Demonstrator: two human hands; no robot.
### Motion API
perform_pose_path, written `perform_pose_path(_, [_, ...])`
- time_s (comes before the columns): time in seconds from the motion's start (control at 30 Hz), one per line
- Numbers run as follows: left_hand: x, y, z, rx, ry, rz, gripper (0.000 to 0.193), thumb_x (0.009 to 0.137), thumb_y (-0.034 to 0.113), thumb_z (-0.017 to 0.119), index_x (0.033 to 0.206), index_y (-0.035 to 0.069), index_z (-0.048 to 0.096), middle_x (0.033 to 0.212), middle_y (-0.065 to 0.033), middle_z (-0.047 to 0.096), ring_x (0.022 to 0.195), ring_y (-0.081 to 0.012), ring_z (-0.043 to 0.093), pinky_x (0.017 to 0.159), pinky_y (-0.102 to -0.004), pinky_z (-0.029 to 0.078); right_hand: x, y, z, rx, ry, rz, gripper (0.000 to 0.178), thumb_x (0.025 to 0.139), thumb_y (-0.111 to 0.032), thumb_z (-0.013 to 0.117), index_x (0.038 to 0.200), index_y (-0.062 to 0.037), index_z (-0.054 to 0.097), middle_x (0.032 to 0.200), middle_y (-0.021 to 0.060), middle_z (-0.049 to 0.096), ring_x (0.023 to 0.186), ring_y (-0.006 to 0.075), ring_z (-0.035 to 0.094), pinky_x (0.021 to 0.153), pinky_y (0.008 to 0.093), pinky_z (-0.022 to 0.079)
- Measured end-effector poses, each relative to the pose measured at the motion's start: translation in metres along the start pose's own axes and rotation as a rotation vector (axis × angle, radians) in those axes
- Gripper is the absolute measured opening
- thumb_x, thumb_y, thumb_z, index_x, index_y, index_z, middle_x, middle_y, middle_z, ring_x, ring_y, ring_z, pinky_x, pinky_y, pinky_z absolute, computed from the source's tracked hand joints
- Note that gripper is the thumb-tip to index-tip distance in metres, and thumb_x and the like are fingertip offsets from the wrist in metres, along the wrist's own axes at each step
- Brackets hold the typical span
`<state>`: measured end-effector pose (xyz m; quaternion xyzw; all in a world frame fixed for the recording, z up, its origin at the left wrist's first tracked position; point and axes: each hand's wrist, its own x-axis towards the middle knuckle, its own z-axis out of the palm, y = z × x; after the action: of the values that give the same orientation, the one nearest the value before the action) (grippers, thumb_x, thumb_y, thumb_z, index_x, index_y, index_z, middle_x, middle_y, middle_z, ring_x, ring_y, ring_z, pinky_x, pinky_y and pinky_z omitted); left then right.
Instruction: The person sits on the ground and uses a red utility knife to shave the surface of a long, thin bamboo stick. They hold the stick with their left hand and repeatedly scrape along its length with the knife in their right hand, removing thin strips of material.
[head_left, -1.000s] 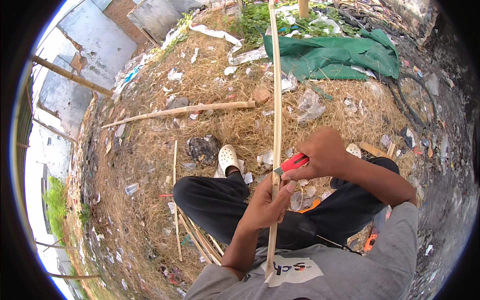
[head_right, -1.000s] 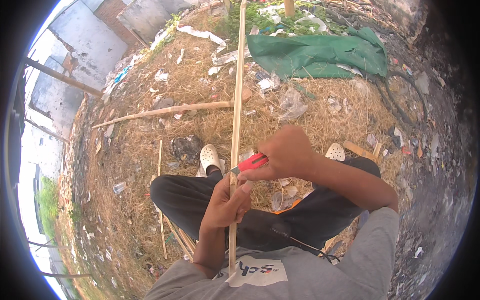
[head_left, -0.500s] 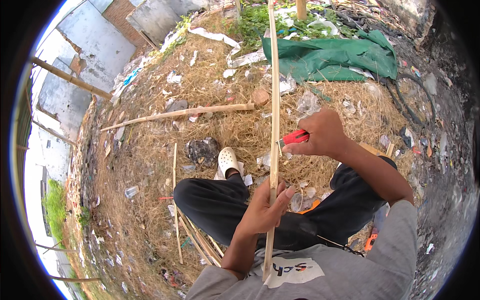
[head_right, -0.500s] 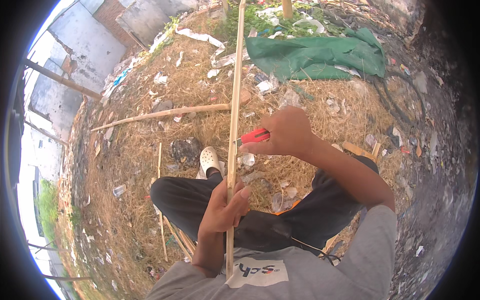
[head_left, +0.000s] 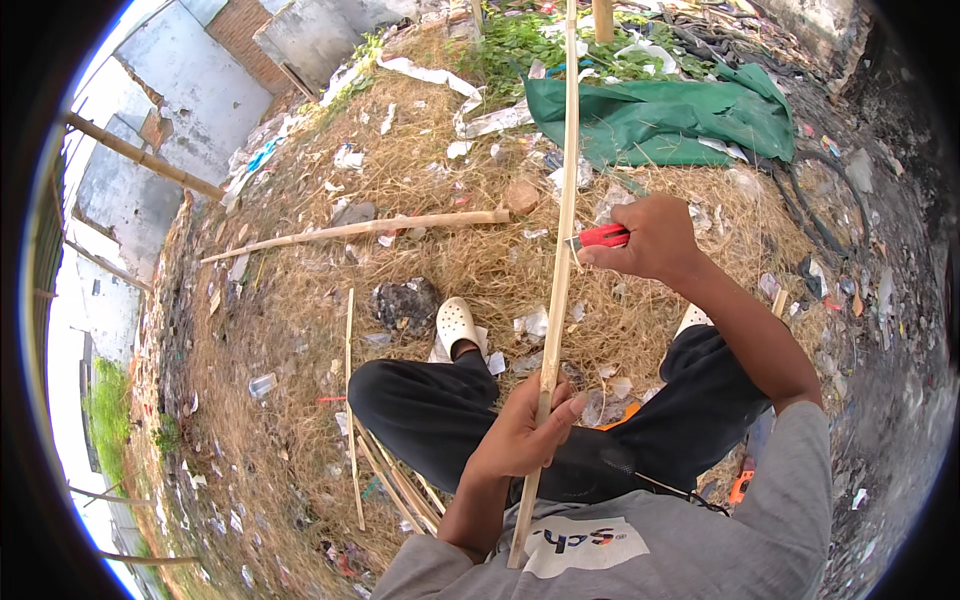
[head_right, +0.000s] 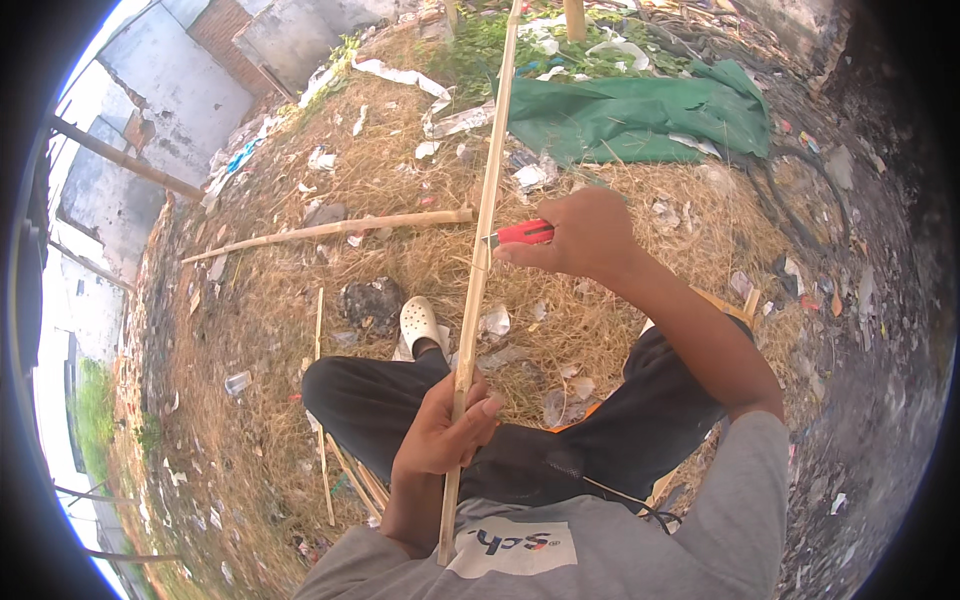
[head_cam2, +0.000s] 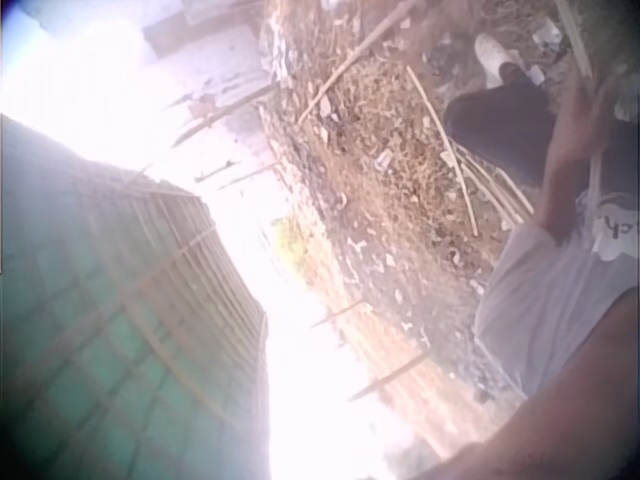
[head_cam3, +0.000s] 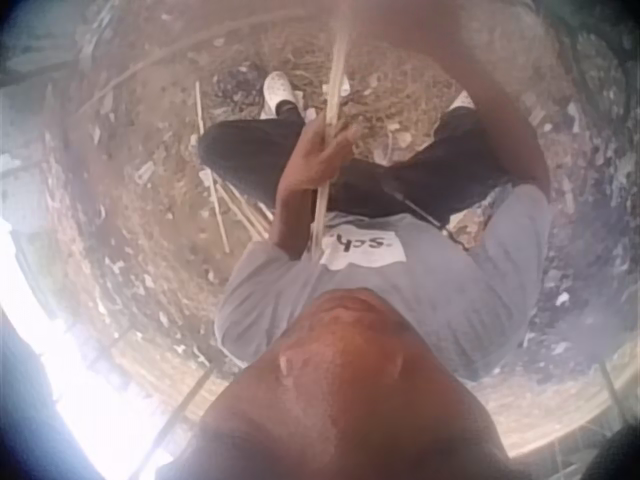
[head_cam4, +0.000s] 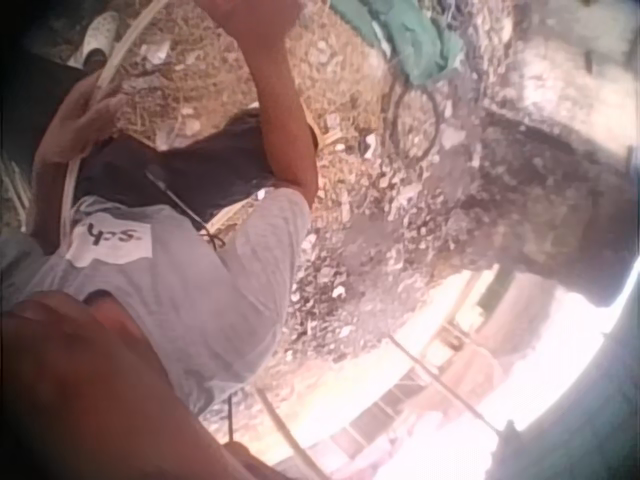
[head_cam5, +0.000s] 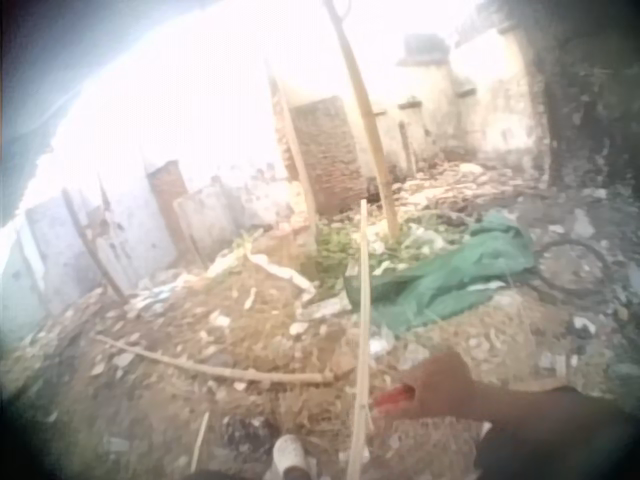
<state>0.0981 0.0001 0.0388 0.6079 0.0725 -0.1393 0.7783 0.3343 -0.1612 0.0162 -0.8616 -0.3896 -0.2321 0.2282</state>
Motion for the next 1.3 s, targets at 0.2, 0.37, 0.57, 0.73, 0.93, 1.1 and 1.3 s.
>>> perform_pose_path(0.2, [-0.01, -0.001, -0.002, -0.003, -0.014, -0.029, 0.028, 0.099, 0.016, 0.057, 0.084, 0.013, 0.034, 0.056, 0.0047, 0.039, 0.039, -0.003, 0.036, 0.035, -0.02, 0.028, 0.01, 0.012, -0.001, -0.075, -0.007, 0.052, 0.067, 0.069, -0.076, 0.066, 0.054, -0.0104, 0.063, 0.044, 0.0084, 0.05, 0.042, 0.0277, 0.054, 0.043, 0.0384, 0.042])
perform_pose_path(0.37, [-0.014, -0.002, -0.005, 0.006, -0.028, -0.041, 0.028, 0.098, 0.016, 0.058, 0.083, 0.013, 0.034, 0.058, 0.0047, 0.04, 0.04, -0.0027, 0.036, 0.035, -0.02, 0.029, 0.013, 0.016, -0.002, -0.094, 0.029, 0.06, 0.064, 0.071, -0.074, 0.066, 0.057, -0.0107, 0.066, 0.047, 0.0085, 0.053, 0.045, 0.0283, 0.057, 0.046, 0.0403, 0.045])
perform_pose_path(0.57, [-0.024, -0.001, -0.002, -0.006, -0.042, -0.101, 0.028, 0.098, 0.015, 0.059, 0.084, 0.013, 0.035, 0.06, 0.006, 0.04, 0.043, -0.0015, 0.035, 0.036, -0.0195, 0.026, 0.017, 0.037, 0.005, -0.068, 0.048, 0.287, 0.066, 0.074, -0.074, 0.063, 0.062, -0.0086, 0.068, 0.05, 0.0101, 0.056, 0.048, 0.0307, 0.059, 0.048, 0.0428, 0.046])
perform_pose_path(0.73, [-0.035, -0.008, -0.005, -0.027, 0.008, -0.076, 0.03, 0.097, 0.013, 0.06, 0.079, 0.014, 0.036, 0.059, 0.0063, 0.04, 0.045, -0.0003, 0.033, 0.038, -0.0194, 0.025, 0.021, 0.058, -0.024, -0.061, 0.01, 0.402, 0.069, 0.081, -0.073, 0.056, 0.063, -0.007, 0.066, 0.05, 0.0118, 0.054, 0.049, 0.0314, 0.057, 0.049, 0.0411, 0.045])
perform_pose_path(0.93, [-0.018, -0.009, -0.012, -0.052, 0.093, 0.021, 0.03, 0.098, 0.015, 0.06, 0.078, 0.013, 0.038, 0.053, 0.0057, 0.039, 0.04, -0.0018, 0.033, 0.037, -0.0206, 0.025, -0.012, 0.005, -0.029, 0.118, -0.03, 0.162, 0.069, 0.072, -0.075, 0.065, 0.055, -0.0086, 0.059, 0.046, 0.0088, 0.049, 0.043, 0.0298, 0.052, 0.046, 0.0406, 0.041])
perform_pose_path(1.1, [-0.002, 0.002, -0.002, -0.145, 0.143, 0.01, 0.026, 0.099, 0.018, 0.058, 0.081, 0.012, 0.04, 0.05, 0.0051, 0.04, 0.036, -0.0034, 0.033, 0.039, -0.0222, 0.025, -0.033, -0.058, -0.029, 0.241, -0.233, -0.199, 0.064, 0.066, -0.07, 0.073, 0.053, -0.0108, 0.052, 0.048, 0.0083, 0.045, 0.044, 0.0273, 0.05, 0.046, 0.0392, 0.038])
perform_pose_path(1.3, [0.009, 0.008, 0.008, -0.17, 0.155, -0.002, 0.025, 0.099, 0.018, 0.057, 0.083, 0.012, 0.04, 0.05, 0.0049, 0.039, 0.034, -0.0045, 0.032, 0.04, -0.0229, 0.026, -0.037, -0.057, -0.015, 0.256, -0.206, -0.219, 0.062, 0.063, -0.07, 0.074, 0.053, -0.0123, 0.052, 0.048, 0.007, 0.046, 0.044, 0.0271, 0.05, 0.046, 0.0393, 0.037])
